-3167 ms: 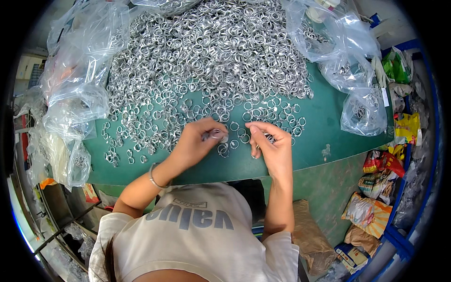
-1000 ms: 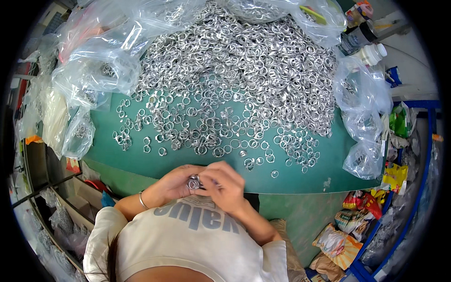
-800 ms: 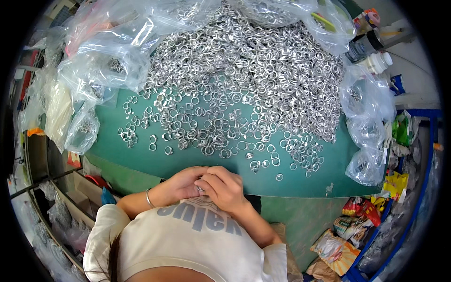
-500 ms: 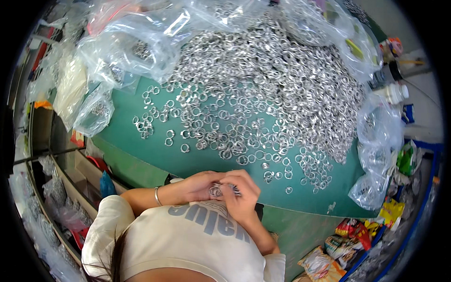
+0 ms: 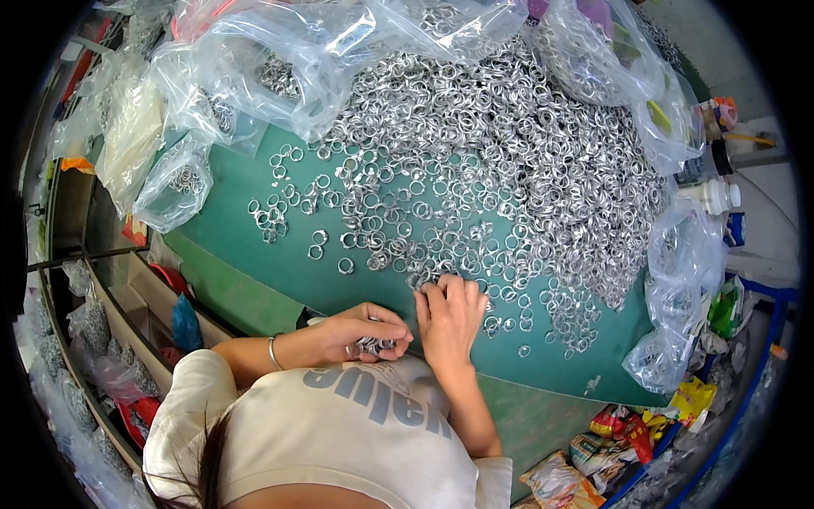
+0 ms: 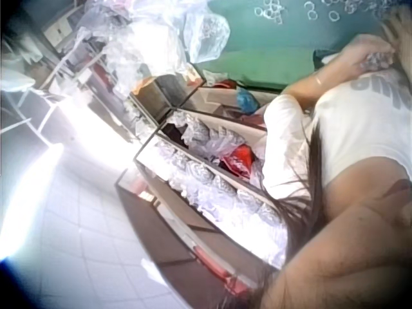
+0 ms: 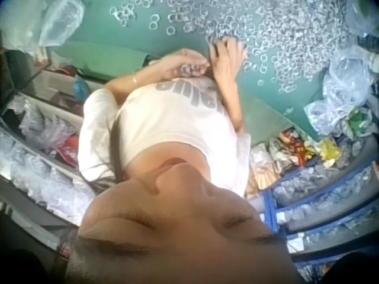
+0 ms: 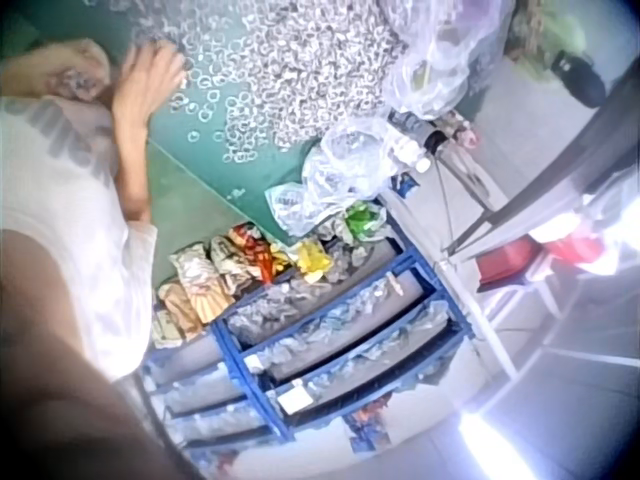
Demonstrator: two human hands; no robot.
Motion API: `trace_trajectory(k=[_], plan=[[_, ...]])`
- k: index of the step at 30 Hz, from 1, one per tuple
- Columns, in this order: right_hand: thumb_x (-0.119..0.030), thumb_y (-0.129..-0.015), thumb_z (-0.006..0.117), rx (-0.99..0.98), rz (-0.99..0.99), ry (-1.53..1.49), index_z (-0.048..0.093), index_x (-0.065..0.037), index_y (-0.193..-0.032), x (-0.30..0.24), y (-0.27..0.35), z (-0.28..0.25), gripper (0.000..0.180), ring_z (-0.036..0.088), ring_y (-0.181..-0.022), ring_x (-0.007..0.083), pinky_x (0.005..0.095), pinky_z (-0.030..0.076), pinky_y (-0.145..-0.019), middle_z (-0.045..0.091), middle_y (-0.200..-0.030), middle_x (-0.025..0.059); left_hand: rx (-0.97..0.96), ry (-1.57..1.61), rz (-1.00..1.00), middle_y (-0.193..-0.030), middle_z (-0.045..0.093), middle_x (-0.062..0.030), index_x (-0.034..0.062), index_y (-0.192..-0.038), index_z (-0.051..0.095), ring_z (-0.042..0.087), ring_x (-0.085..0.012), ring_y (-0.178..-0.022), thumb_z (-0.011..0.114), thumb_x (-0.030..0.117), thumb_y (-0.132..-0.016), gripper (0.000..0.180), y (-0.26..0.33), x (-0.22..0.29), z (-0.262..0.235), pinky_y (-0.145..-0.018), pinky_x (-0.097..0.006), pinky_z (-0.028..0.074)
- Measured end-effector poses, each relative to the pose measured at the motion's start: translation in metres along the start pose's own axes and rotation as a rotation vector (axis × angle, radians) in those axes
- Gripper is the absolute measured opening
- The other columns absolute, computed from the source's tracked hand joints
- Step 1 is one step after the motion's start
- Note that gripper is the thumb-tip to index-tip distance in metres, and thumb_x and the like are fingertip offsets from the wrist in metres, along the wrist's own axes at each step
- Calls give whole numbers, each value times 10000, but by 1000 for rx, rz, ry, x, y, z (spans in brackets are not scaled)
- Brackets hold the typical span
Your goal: The person sorts small metal rings by hand on a green workbench, picking up individual rings from a pile and placing them into plastic bags.
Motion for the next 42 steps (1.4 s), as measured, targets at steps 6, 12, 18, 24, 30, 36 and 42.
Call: trace_trajectory(k=[6, 12, 18, 24, 30, 36, 42], plan=[[14, -751, 652, 72, 187, -421, 608, 14, -815, 29, -2, -23, 79, 526, -673, 248, 340, 419, -629, 584, -780, 99, 47, 43, 75, -705, 548, -32, 9, -1000, 642, 490, -88, -595, 607, 173, -891, 200, 4, 2, -5, -379, -193, 258], [-11, -822, 615, 39, 297, -276, 607, 28, -819, 51, -7, -28, 40, 511, -599, 135, 267, 414, -583, 609, -750, 74, 123, 42, 144, -697, 544, -76, -17, -981, 633, 465, -107, -562, 575, 136, -908, 179, -1, 14, -9, -344, -188, 241], [-45, -871, 605, 27, 645, -993, 637, 20, -896, 69, 17, -5, 77, 528, -656, 69, 205, 403, -598, 629, -781, 20, -12, 356, 53, -687, 534, -74, -9, -985, 614, 463, -93, -561, 563, 168, -920, 195, -7, 7, 2, -340, -179, 238], [-41, -884, 583, -4, 680, -1321, 635, 25, -944, 61, 17, 6, 103, 557, -692, 98, 219, 426, -626, 637, -814, 62, 233, -266, 481, -690, 517, -56, -3, -1009, 581, 432, -74, -534, 527, 193, -928, 219, -10, 60, 3, -324, -174, 238], [-9, -847, 589, 224, 379, -465, 607, 24, -922, 64, 6, -34, 84, 538, -704, 144, 251, 424, -633, 627, -860, 90, -84, 525, 8, -807, 538, -71, -5, -1012, 576, 468, -104, -617, 510, 190, -925, 224, -17, 13, 8, -398, -200, 338], [1, -828, 593, 314, 356, -585, 597, 26, -876, 65, 2, -40, 54, 550, -804, 201, 281, 447, -693, 621, -926, 116, -52, 327, -48, -950, 620, -76, 14, -1099, 588, 630, -167, -883, 505, 317, -934, 355, 1, -8, 10, -696, -271, 541], [-33, -786, 641, 195, 267, -83, 601, -17, -925, 46, -17, -41, 146, 522, -918, 265, 371, 388, -821, 590, -1012, 105, -90, -69, -1, -840, 616, -89, 5, -970, 632, 555, -113, -665, 565, 276, -919, 283, 6, -11, 0, -392, -185, 343]])
Point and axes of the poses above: each hand's wrist, its own y-axis away from the middle knuckle, its own z-axis out of the palm, x = y × z, the point moved 9 cm from there along -y, towards the middle knuckle
